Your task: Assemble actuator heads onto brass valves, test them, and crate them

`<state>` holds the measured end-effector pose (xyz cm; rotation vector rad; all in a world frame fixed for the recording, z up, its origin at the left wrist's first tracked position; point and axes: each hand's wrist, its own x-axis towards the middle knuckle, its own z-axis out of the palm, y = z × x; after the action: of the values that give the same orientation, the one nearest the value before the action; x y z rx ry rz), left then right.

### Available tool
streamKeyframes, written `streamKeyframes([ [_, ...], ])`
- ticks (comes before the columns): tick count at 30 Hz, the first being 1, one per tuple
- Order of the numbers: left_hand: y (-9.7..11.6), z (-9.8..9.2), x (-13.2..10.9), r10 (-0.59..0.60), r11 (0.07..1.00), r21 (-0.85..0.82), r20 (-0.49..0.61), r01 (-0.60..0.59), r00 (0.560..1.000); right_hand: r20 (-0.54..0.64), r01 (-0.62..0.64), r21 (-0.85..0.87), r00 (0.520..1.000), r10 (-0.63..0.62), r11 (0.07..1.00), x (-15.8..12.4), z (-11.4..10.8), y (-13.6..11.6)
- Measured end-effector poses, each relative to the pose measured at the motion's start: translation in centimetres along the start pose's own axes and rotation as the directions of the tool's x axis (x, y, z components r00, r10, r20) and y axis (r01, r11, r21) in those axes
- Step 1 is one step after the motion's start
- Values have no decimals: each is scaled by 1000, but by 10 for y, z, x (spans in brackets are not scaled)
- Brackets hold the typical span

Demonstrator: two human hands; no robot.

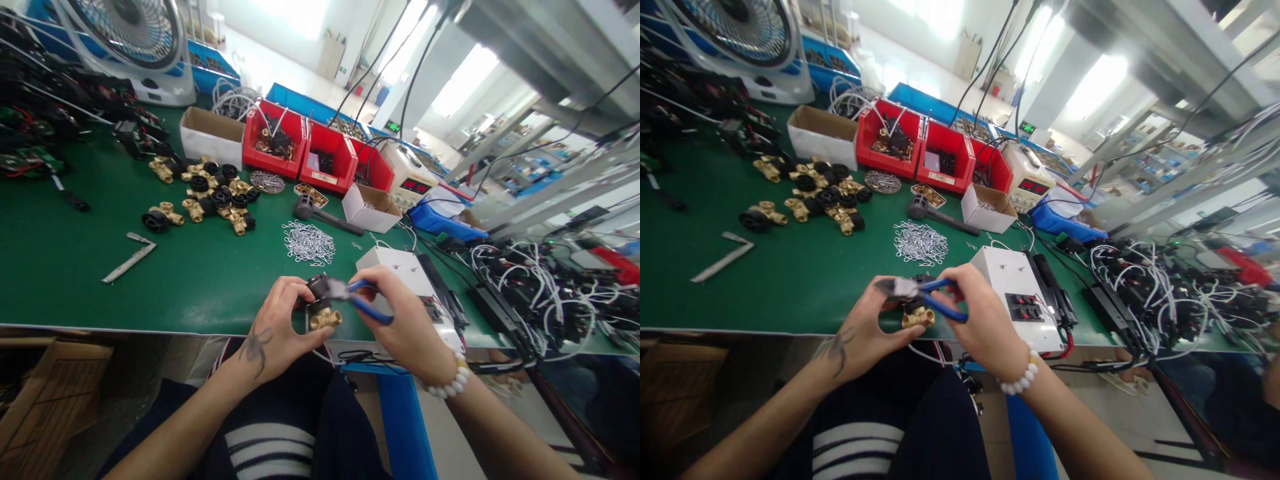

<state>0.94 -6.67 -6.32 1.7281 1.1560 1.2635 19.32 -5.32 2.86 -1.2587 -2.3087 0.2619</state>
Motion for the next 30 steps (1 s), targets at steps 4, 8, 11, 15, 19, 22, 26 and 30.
streamKeyframes([
  [4, 1, 1, -1, -28, 999, -17, -10, 28, 1000, -330, -164, 24, 930, 162, 986, -15, -2, 12],
  [8, 0, -1, -1, -35, 999, -25, -1, 35, 999, 44, -86, -145, 995, 94, 986, -23, -5, 14],
  [11, 1, -2, 0, -45, 999, -22, 16, 45, 999, -97, -149, -83, 985, 141, 985, -25, -13, 11],
  [15, 2, -3, 1, -65, 997, -37, 21, 65, 998, -457, -188, 15, 872, 174, 982, -29, -11, 16],
  [19, 4, -2, -1, -63, 998, -19, -7, 63, 998, -4, -16, -256, 1000, 16, 967, -28, -8, 22],
  [22, 4, -1, -4, -97, 994, -60, -21, 96, 995, -86, -49, -199, 996, 32, 979, -27, -12, 22],
  [26, 3, -2, -5, -110, 988, -107, 11, 111, 994, -455, -143, -80, 885, 92, 986, -29, -8, 24],
  [30, 2, -3, -4, -97, 992, -82, 40, 100, 994, 18, 43, -309, 999, -39, 950, -24, -2, 28],
])
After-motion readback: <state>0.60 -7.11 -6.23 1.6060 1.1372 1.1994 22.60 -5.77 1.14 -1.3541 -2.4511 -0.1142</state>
